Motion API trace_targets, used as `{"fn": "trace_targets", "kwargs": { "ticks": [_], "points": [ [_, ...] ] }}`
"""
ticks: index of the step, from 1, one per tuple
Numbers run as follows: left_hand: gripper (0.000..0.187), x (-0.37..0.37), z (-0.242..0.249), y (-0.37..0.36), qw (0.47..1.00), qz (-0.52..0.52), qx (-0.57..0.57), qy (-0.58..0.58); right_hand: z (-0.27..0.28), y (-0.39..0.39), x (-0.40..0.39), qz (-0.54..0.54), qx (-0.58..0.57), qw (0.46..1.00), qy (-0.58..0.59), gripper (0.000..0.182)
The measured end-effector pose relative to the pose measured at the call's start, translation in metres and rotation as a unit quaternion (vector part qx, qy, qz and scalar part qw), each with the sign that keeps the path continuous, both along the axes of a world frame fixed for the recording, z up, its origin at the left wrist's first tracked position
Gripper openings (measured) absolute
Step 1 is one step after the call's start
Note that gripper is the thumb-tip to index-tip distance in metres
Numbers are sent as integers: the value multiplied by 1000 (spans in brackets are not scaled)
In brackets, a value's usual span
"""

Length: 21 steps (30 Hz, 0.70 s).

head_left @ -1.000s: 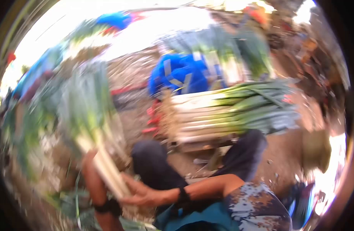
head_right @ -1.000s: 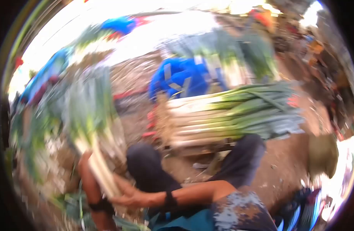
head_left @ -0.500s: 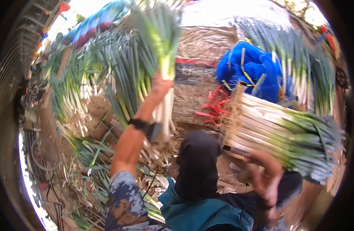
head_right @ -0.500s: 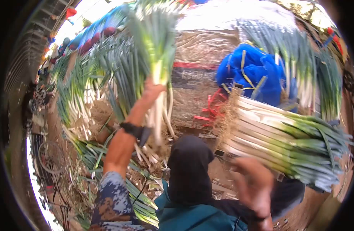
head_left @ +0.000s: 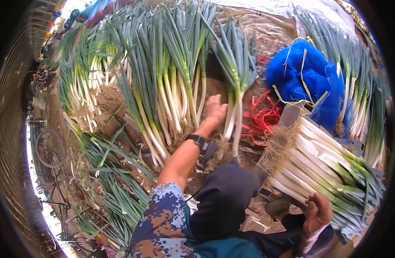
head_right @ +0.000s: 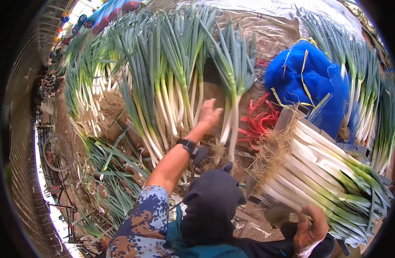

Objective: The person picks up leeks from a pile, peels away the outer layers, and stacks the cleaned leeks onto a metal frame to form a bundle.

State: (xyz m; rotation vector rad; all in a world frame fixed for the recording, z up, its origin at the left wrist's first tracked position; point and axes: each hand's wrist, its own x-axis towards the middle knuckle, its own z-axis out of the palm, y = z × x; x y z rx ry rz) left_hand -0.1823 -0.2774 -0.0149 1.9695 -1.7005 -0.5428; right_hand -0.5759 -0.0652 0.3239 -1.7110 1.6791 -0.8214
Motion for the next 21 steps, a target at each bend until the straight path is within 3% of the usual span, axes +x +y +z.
{"fn": "trace_targets", "kwargs": {
  "ticks": [2, 4, 7, 9, 10, 11, 13, 15, 16, 18, 19, 20, 21],
  "points": [
    [45, 38, 17, 11, 986, 78, 3, -147, -6, -1, 1, 1, -2, 1000, 5, 20],
    [53, 65, 41, 13, 953, 163, 176, -182, -10, -3, 6, -6, 12, 1000, -2, 20],
    [58, 81, 42, 4, 927, 153, 284, -189, -10, -4, 18, -20, 45, 999, -4, 19],
    [60, 89, 13, -7, 922, 229, 247, -190, -10, -5, 19, -16, 50, 998, 31, 19],
    [63, 85, 16, -11, 914, 325, 184, -163, -12, -4, 17, -27, 52, 998, 35, 19],
    [59, 90, 22, -13, 908, 350, 216, -82, -12, -2, 15, -36, 49, 997, 40, 20],
    [45, 92, 5, -6, 922, 289, 214, -142, -15, -3, 12, -46, 44, 997, 41, 20],
    [31, 110, -33, -5, 952, 222, 211, -21, -24, 3, 7, -51, 81, 995, 17, 20],
    [21, 91, -28, 1, 972, 197, 119, -36, -29, 4, 8, -49, 85, 995, 14, 20],
    [19, 68, -54, 0, 983, 170, 60, 20, -39, 5, 12, -30, 99, 995, 15, 19],
    [18, 50, -49, 2, 977, 185, 91, 43, -44, 5, 12, -15, 107, 994, 22, 19],
    [21, 33, -39, 11, 984, 168, 47, -26, -45, 4, 15, -4, 113, 993, 29, 19],
    [28, 26, -34, 13, 980, 150, 132, 14, -43, 0, 20, -6, 119, 992, 33, 19]
  ]
}}
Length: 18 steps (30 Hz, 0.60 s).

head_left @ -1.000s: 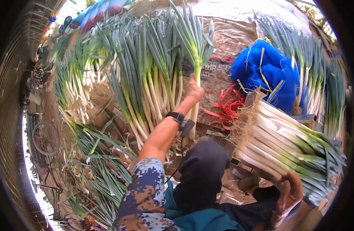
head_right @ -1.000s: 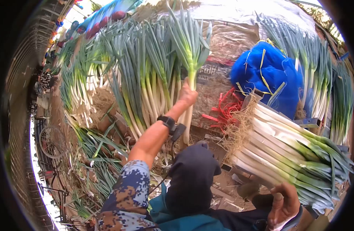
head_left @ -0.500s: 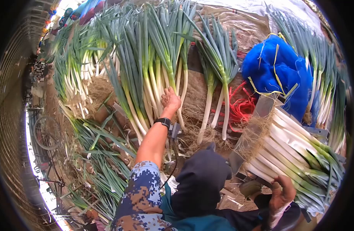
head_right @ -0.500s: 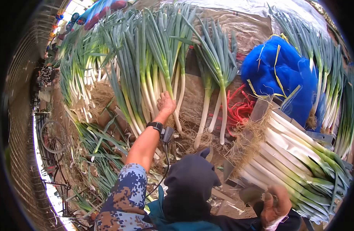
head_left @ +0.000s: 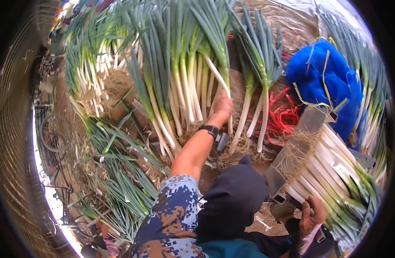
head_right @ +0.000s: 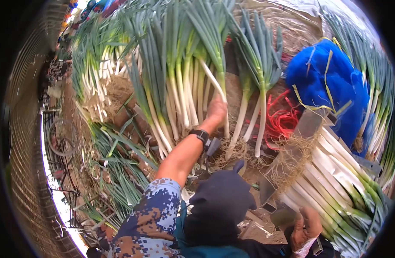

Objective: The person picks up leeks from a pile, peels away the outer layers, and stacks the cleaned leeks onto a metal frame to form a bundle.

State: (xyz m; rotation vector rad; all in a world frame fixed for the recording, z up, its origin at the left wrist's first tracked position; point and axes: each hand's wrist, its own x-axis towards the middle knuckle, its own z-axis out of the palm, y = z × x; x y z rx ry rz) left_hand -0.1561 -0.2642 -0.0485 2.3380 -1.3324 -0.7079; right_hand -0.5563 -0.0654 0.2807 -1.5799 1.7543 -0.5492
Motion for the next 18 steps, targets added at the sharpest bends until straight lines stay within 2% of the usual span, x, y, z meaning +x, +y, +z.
{"fn": "trace_targets", "kwargs": {
  "ticks": [2, 4, 5, 6, 8, 9, 10, 11, 12, 13, 14, 16, 17, 18],
  "points": [
    [26, 1, 43, 22, 983, -170, 74, 21, 6, -5, 8, -4, 16, 1000, 9, 19],
    [28, 12, 94, 44, 992, -111, 37, 52, 1, -7, 4, 11, -12, 999, 34, 19],
    [26, 34, 95, 59, 996, -82, -46, 10, -1, -6, 3, 17, -24, 998, 47, 19],
    [23, 59, 96, 73, 979, -35, -177, -90, -4, -5, 6, 3, -28, 999, 37, 18],
    [28, 124, 96, 104, 970, 55, -162, -174, -7, -8, 10, -18, -29, 999, 26, 17],
    [35, 165, 74, 129, 963, 98, -153, -198, -4, -11, 11, 5, -12, 998, 61, 17],
    [35, 203, 63, 156, 970, 146, -65, -182, -6, -9, 13, -20, 2, 997, 69, 18],
    [33, 220, 79, 184, 975, 157, -18, -155, -6, -9, 13, -6, -5, 997, 75, 18],
    [33, 250, 60, 223, 977, 169, -16, -126, -6, -9, 11, 10, -13, 997, 78, 18],
    [34, 259, 66, 262, 981, 169, 33, -85, -10, -6, 2, 7, -18, 996, 82, 18],
    [34, 260, 72, 310, 981, 167, 83, -44, -11, -4, -4, -13, -6, 997, 79, 20],
    [37, 235, 99, 411, 968, 93, 213, -96, -17, 0, -7, -77, -19, 996, 32, 23],
    [42, 218, 98, 473, 967, 103, 219, -75, -20, -1, -10, -81, -23, 996, 32, 26],
    [43, 188, 105, 528, 959, 157, 229, -55, -22, -3, -11, -70, -29, 997, 34, 26]
  ]
}}
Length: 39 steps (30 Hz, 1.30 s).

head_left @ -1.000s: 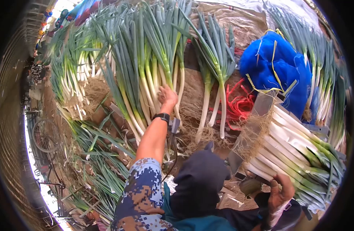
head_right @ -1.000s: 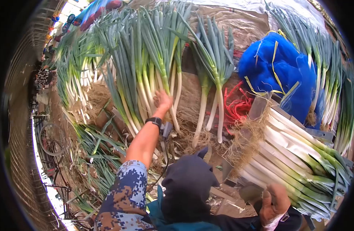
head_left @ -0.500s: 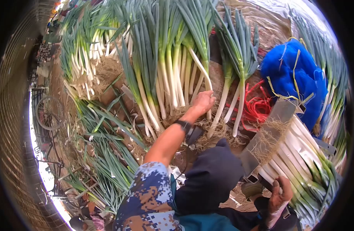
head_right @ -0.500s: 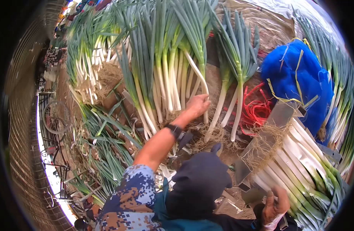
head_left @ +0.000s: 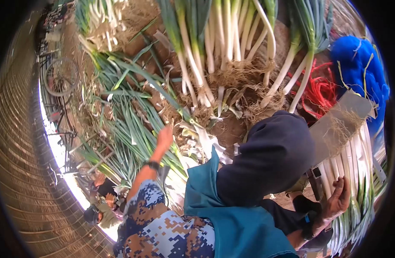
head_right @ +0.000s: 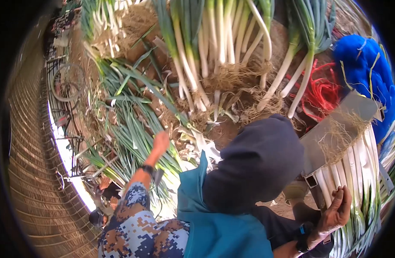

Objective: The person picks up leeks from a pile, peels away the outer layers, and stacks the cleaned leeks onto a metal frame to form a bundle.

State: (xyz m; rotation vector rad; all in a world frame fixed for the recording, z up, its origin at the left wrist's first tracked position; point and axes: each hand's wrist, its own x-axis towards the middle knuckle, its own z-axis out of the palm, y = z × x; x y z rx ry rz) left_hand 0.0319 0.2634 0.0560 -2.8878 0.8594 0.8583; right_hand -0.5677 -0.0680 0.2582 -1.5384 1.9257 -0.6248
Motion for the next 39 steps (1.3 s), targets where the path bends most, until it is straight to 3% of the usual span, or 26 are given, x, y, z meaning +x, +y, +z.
{"fn": "trace_targets", "kwargs": {
  "ticks": [1, 2, 3, 4, 5, 6, 8, 9, 11, 13, 14, 15, 16, 18, 19, 22, 23, 26, 27, 30, 31, 32, 33, 35, 39],
  "points": [
    [37, -20, -23, 81, 996, -32, 81, -3, -2, -3, 0, 13, -6, 1000, 3, 26],
    [32, -42, -45, 157, 975, -106, 185, 66, -2, -3, -1, 27, -9, 1000, 7, 26],
    [25, -90, -6, 169, 974, -68, 148, 159, -2, -6, -3, 61, 1, 997, 40, 28],
    [21, -121, -13, 220, 929, -280, 148, 192, -3, -8, -3, 74, -2, 996, 43, 28],
    [19, -155, 3, 223, 931, -117, 190, 289, 0, -9, -2, 88, -6, 995, 49, 28],
    [17, -190, 28, 215, 897, 48, 223, 378, 2, -10, -2, 100, -11, 993, 55, 28],
    [19, -239, 65, 219, 825, 388, 119, 394, 4, -11, -2, 120, -32, 991, 45, 28],
    [22, -257, 58, 232, 778, 476, 95, 400, 10, -11, 0, 138, -41, 987, 66, 28],
    [23, -289, 35, 263, 737, 540, 9, 406, 19, -12, 0, 166, -67, 981, 79, 29],
    [17, -331, -66, 368, 919, 228, -82, 312, 38, -11, 12, 157, -85, 979, 101, 28],
    [15, -339, -87, 390, 968, 87, -116, 203, 47, -12, 17, 153, -97, 977, 111, 28],
    [14, -331, -72, 366, 943, 289, -51, 154, 54, -12, 17, 151, -113, 974, 124, 28],
    [16, -325, -60, 345, 924, 371, -32, 88, 63, -10, 20, 156, -125, 971, 128, 28],
    [26, -306, -32, 303, 896, 442, -32, 21, 79, -9, 27, 167, -150, 966, 130, 28],
    [32, -292, -16, 290, 893, 451, -17, 12, 85, -10, 27, 188, -167, 959, 131, 28],
    [34, -281, -75, 337, 854, 503, -74, 109, 100, -2, 41, 166, -156, 962, 151, 28],
    [36, -267, -62, 324, 839, 497, -39, 219, 106, 1, 54, 127, -128, 966, 185, 28],
    [33, -256, -67, 295, 826, 522, -19, 213, 110, 10, 63, 161, -158, 959, 174, 29],
    [31, -253, -69, 289, 870, 473, 8, 137, 113, 13, 68, 161, -160, 961, 157, 30],
    [28, -251, -53, 287, 922, 377, -32, 88, 119, 5, 55, 170, -190, 959, 125, 31],
    [30, -244, -51, 300, 940, 338, -52, 18, 128, 6, 59, 188, -196, 949, 161, 32],
    [27, -235, -50, 316, 928, 367, -47, -40, 132, 5, 61, 203, -203, 943, 168, 33],
    [27, -209, -10, 301, 839, 528, -126, 38, 134, 3, 65, 215, -214, 937, 171, 33],
    [28, -174, -22, 350, 893, 437, -74, -72, 134, 2, 74, 228, -221, 931, 179, 34],
    [33, -152, -28, 351, 869, 489, -20, 74, 122, 6, 75, 240, -202, 931, 185, 31]
  ]
}}
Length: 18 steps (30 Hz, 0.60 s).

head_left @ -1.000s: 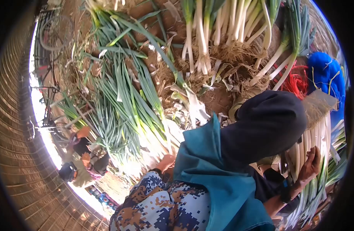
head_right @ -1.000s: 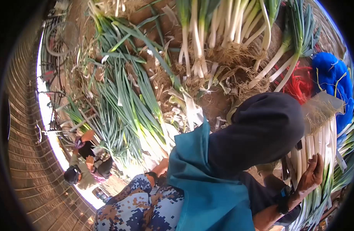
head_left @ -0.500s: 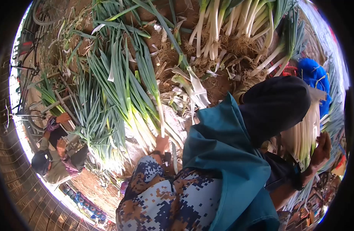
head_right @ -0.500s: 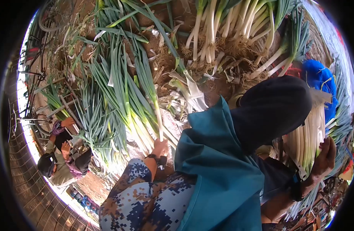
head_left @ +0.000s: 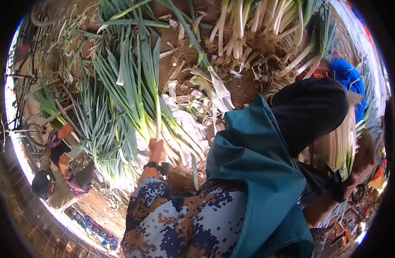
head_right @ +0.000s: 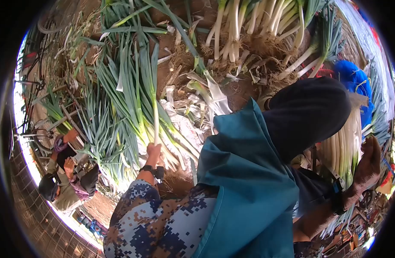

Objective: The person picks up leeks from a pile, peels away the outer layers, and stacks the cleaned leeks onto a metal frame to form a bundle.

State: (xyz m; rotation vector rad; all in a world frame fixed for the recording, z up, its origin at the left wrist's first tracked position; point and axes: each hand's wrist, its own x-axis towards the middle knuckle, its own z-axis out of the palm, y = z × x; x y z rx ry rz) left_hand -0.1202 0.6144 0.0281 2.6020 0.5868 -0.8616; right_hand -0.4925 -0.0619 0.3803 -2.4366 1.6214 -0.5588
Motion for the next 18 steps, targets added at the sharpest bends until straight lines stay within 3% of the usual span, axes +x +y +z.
{"fn": "trace_targets", "kwargs": {
  "ticks": [1, 2, 5, 6, 7, 8, 11, 13, 18],
  "points": [
    [34, -3, -11, -4, 997, 27, -30, 68, -3, 2, -5, 19, -3, 1000, 5, 31],
    [33, -13, -50, 14, 997, -18, -51, 50, -5, 4, -11, 36, -6, 999, 11, 30],
    [32, -19, -41, -36, 984, 128, -67, 104, 2, 10, -19, -19, 45, 999, -13, 29],
    [31, -21, -48, -32, 986, 111, -63, 109, 3, 8, -23, 35, 27, 999, -19, 29],
    [30, -20, -53, -26, 987, 97, -59, 111, 4, 6, -26, 22, 25, 999, -6, 29],
    [29, -16, -48, -31, 989, 82, -56, 111, 7, 6, -21, 9, 22, 1000, 6, 29],
    [19, 3, -6, -35, 933, 114, -263, 218, 7, 3, 0, 1, 32, 999, 8, 28],
    [21, 25, 37, -56, 901, 118, -338, 247, 1, 0, 19, 15, 40, 999, 13, 28],
    [26, 25, 30, -54, 901, 141, -318, 258, -12, 2, 40, 27, 75, 997, -12, 28]
  ]
}}
